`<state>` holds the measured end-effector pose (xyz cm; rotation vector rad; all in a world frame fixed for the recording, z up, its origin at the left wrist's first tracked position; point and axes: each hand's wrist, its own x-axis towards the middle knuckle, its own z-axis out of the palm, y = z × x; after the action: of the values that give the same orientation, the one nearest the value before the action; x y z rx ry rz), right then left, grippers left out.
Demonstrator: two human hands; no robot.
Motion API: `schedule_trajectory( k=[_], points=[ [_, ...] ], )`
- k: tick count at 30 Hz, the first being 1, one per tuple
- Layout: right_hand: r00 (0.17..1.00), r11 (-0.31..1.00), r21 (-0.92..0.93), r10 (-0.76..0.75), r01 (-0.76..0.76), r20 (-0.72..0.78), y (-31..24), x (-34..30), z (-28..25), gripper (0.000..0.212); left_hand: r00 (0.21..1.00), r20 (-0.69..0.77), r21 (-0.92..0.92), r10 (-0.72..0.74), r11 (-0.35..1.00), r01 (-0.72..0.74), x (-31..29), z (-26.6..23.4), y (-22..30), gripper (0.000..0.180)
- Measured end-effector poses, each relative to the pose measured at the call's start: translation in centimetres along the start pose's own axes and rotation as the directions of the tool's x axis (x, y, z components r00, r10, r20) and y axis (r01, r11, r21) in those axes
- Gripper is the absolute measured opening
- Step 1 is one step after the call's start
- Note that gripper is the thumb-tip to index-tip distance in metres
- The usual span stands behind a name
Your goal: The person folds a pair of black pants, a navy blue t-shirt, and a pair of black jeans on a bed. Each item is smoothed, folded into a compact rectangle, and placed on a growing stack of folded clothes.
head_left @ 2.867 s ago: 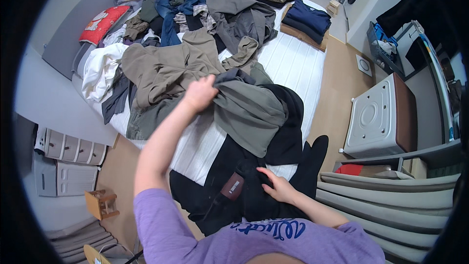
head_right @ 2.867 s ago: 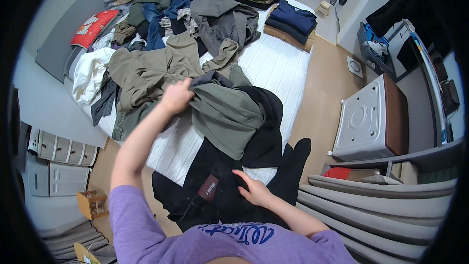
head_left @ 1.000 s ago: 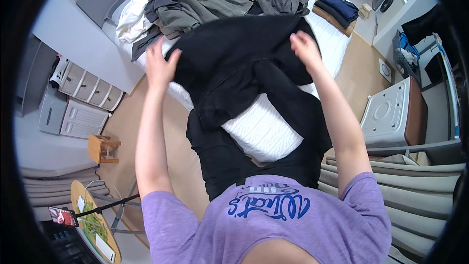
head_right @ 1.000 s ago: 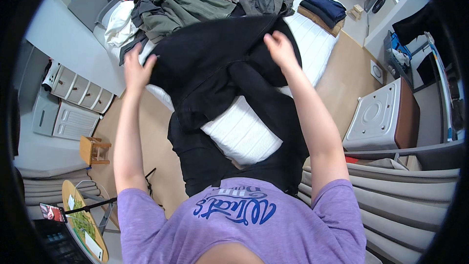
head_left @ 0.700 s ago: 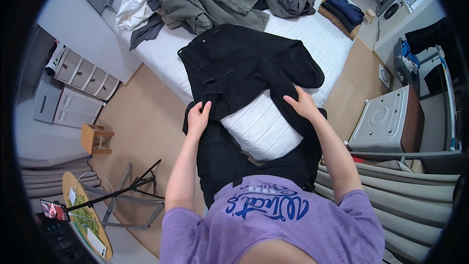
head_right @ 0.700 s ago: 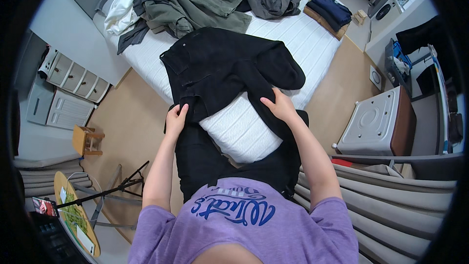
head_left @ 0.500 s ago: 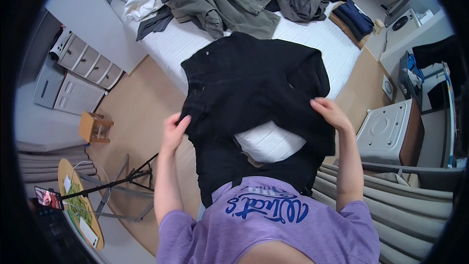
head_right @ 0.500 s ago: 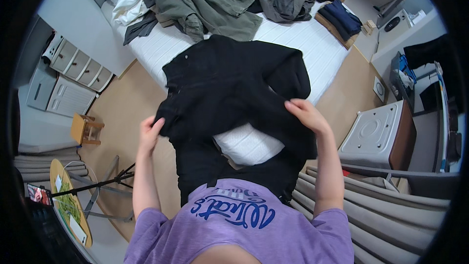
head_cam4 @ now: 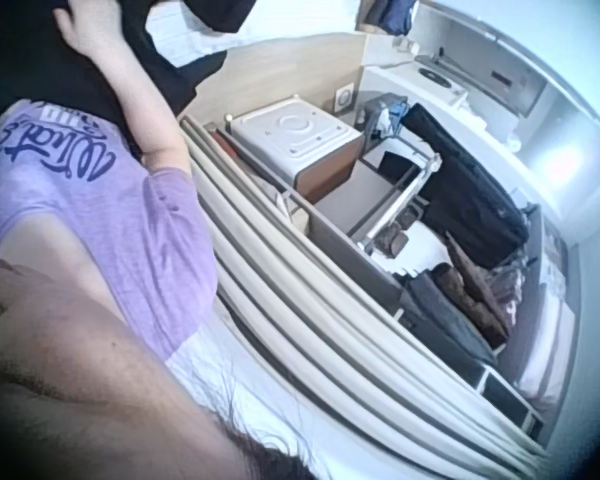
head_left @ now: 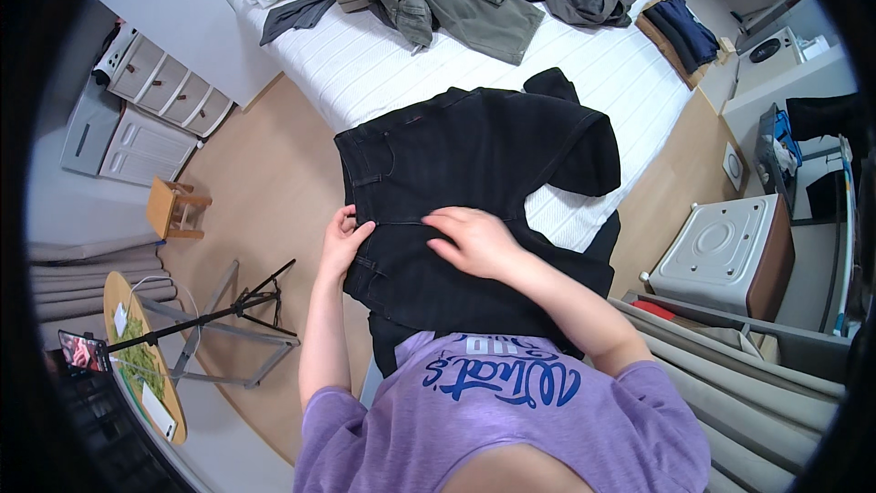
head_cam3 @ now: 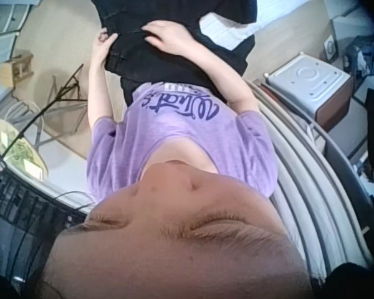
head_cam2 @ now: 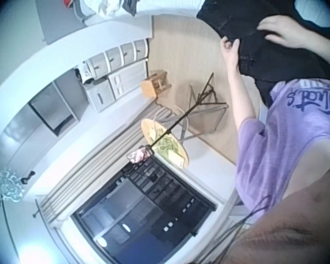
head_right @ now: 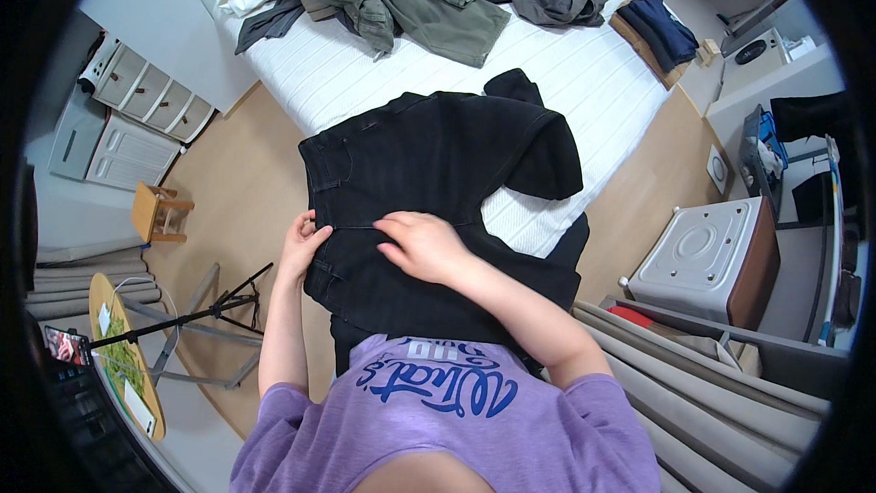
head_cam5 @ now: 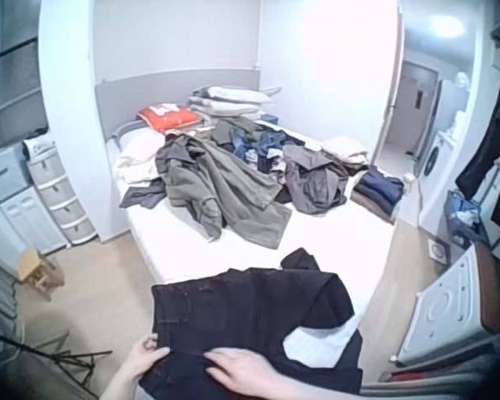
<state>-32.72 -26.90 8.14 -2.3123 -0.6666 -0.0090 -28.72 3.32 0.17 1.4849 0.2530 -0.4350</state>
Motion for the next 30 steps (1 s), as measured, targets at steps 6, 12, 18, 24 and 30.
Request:
schedule_trajectory(
  k=[6, 12, 18, 24, 30],
  points=[
    [0.983, 0.987, 0.146, 0.093, -0.07, -0.156, 1.5, 5.4, 7.8, 0.036, 0.963, 0.13, -0.202, 0.237, 0.957, -0.208, -1.5, 0.9, 2.1, 0.05],
    [0.889, 0.747, 0.5, 0.441, -0.438, 0.12, 4.1, 6.4, 7.8, 0.022, 0.954, -0.066, 0.077, 0.293, 0.954, -0.288, -1.1, 0.9, 0.2, 0.028],
    [0.94, 0.837, 0.443, 0.338, -0.321, 0.043, 2.9, 5.9, 8.9, 0.021, 0.931, -0.178, 0.166, 0.317, 0.943, -0.289, -0.5, 1.5, -1.2, 0.021],
    [0.994, 0.966, 0.254, 0.067, -0.044, -0.081, 0.7, 6.5, 10.5, 0.021, 0.974, -0.165, -0.015, 0.154, 0.987, -0.159, 0.1, 0.8, -2.0, 0.033],
    [0.992, 0.973, 0.227, -0.023, 0.052, -0.126, 0.4, 5.3, 11.2, 0.018, 0.992, -0.07, -0.336, -0.11, 0.938, 0.08, 0.4, -1.0, -3.1, 0.046]
  ],
)
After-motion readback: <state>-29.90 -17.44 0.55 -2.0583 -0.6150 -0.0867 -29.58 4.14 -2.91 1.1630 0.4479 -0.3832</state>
